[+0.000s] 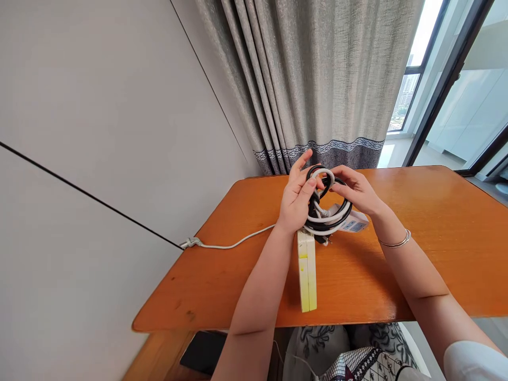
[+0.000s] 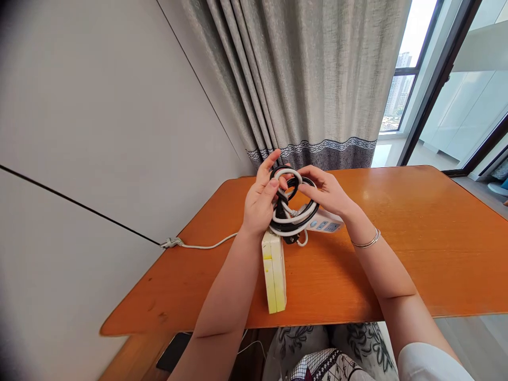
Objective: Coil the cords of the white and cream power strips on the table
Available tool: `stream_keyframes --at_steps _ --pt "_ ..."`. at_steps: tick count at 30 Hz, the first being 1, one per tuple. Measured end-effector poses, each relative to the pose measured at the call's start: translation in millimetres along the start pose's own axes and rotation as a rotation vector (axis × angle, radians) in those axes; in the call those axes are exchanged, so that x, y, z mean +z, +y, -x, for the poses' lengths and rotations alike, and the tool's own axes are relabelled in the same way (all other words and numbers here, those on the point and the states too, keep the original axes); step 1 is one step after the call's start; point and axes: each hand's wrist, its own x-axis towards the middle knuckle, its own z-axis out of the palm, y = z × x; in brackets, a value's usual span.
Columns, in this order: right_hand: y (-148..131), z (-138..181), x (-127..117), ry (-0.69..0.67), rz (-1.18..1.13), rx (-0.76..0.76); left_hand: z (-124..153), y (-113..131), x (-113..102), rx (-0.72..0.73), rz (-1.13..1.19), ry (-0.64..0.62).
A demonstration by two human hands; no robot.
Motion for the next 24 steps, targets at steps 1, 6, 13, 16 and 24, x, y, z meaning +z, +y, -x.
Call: stream_keyframes --at_steps 1,6,13,16,24 --pt "-1.8 0.6 -1.2 -0.014 0.028 -0.008 -0.9 2.1 -1.1 0.006 -0.020 -0.022" --pt "-5.3 3.2 -1.1 -0.114 0.082 0.046 -3.0 12.6 -6.7 0.076 -0.056 -0.155" --pt "7.1 1.8 11.4 -0.153 -0.091 0.059 -2.1 8.6 -9.6 0.121 -0.056 -0.182" --pt "13.5 3.3 15.8 -0.196 -0.179 0.081 -3.4 5.0 -10.4 0.095 -0.062 -0.143" --pt "24.8 9.3 21.9 -0.276 -0.371 0.108 -5.9 -8.2 -16.7 0.026 -0.045 -0.061"
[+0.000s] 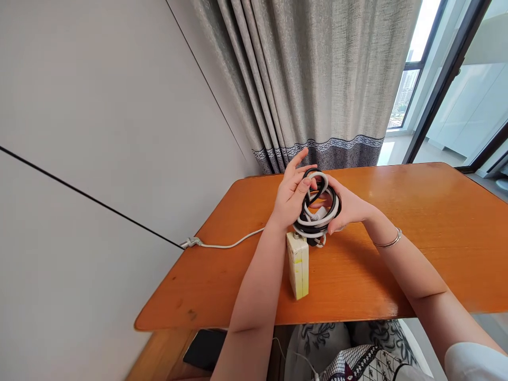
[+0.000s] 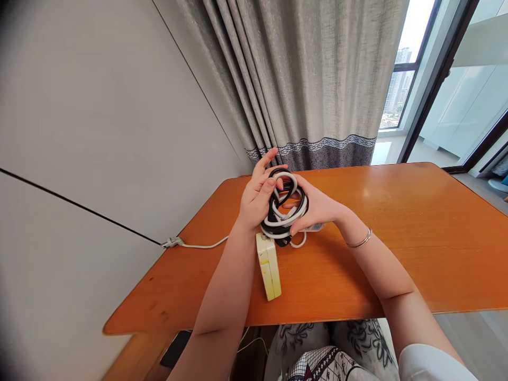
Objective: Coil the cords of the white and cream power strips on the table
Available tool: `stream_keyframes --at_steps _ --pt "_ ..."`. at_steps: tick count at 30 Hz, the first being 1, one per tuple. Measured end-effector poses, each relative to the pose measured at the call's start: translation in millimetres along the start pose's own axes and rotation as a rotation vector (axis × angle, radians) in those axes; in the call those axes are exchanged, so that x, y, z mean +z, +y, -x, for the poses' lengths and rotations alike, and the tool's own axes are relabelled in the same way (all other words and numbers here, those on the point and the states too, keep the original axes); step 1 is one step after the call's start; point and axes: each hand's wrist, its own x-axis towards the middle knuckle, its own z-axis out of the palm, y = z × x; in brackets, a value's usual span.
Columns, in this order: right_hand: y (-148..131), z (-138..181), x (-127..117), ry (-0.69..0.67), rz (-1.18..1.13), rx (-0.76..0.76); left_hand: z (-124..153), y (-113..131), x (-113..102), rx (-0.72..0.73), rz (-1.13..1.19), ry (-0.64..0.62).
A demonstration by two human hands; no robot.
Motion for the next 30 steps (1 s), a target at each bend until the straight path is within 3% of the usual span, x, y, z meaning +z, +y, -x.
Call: stream_keyframes --at_steps 13,22,27,30 --pt "7.1 -8.6 12.0 0.203 0.019 -0.009 -0.7 5.3 0.4 0.013 -0.105 0.016" --pt "6.1 -9.6 11.7 0.084 -0.232 0.095 -1.2 -4.7 4.3 0.051 -0.026 0.150" --pt "-2.7 -9.3 17.4 0.158 -0.128 0.077 -3.6 0.1 2.4 0.082 0.028 0.145" --pt "-4.0 -9.8 21.7 0.206 -0.037 0.046 -2.6 3.9 4.1 0.021 0.126 0.128"
